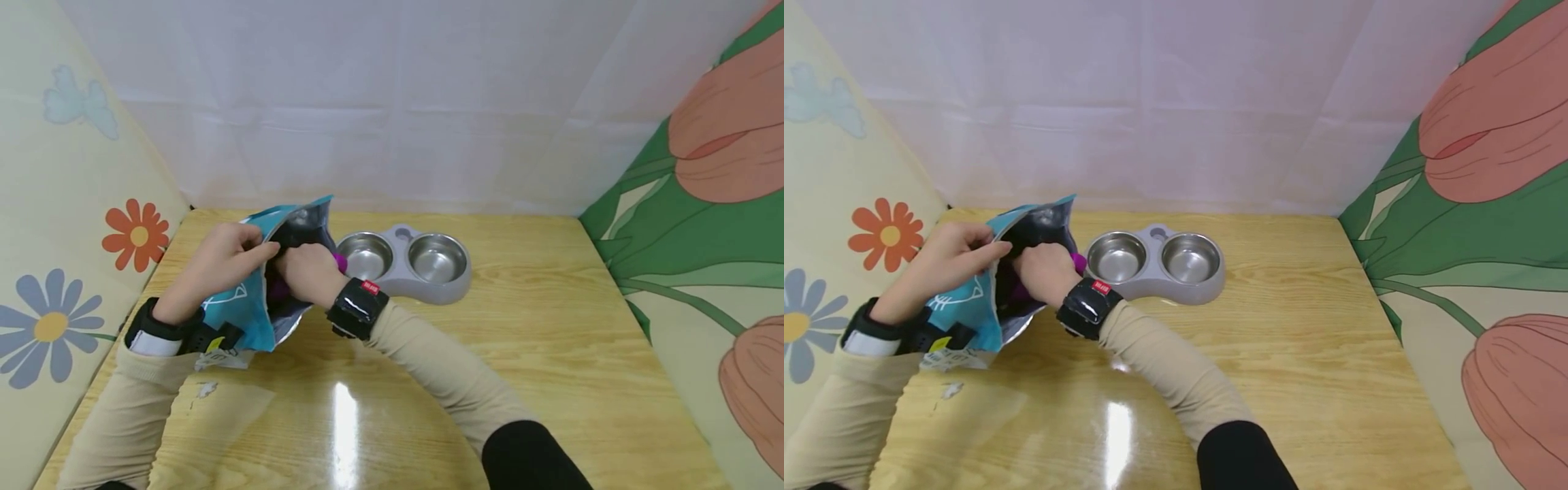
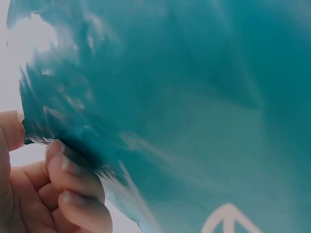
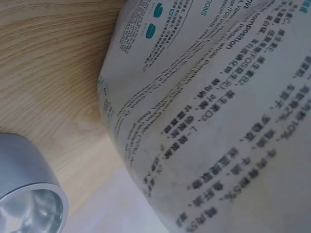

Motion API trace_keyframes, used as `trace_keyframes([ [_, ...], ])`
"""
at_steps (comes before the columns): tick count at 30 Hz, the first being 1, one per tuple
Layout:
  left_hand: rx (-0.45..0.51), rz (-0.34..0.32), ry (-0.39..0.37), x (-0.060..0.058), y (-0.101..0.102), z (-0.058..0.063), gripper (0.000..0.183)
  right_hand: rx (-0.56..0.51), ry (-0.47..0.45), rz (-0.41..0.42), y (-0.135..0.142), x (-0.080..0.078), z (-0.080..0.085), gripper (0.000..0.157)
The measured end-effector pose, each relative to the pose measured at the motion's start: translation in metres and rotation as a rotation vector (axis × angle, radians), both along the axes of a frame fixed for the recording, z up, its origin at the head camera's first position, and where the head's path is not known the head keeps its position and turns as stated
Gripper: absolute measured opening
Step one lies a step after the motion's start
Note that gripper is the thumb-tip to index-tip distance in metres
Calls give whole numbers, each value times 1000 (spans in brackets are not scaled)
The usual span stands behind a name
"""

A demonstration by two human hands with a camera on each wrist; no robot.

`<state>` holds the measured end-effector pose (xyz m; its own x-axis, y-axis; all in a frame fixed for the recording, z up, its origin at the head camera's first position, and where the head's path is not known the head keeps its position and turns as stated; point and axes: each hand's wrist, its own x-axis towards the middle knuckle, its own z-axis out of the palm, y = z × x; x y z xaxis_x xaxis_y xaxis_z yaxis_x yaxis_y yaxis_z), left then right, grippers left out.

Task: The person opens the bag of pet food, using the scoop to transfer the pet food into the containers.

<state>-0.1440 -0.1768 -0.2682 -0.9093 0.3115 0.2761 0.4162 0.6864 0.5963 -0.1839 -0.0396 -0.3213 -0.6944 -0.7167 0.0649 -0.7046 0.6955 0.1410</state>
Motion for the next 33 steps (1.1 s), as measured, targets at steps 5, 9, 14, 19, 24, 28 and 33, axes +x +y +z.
trace_keyframes([
  [5,-4,-4,-5,1,-1,0,39,-36,-18,24,3,0,-1,7],
  [9,-3,-8,-21,1,-2,-1,40,-57,-32,37,6,-1,-3,6],
  [14,5,-3,-26,1,-1,-1,39,-105,-71,24,7,-2,0,4],
  [19,-2,1,-25,0,1,0,38,-149,-115,18,8,-1,2,4],
  [24,9,5,-35,0,2,0,37,-169,-127,18,8,-3,-1,3],
  [28,8,8,-28,0,2,0,37,-187,-121,19,6,-2,0,7],
  [33,2,7,-27,-1,1,0,37,-236,-155,22,1,0,1,18],
])
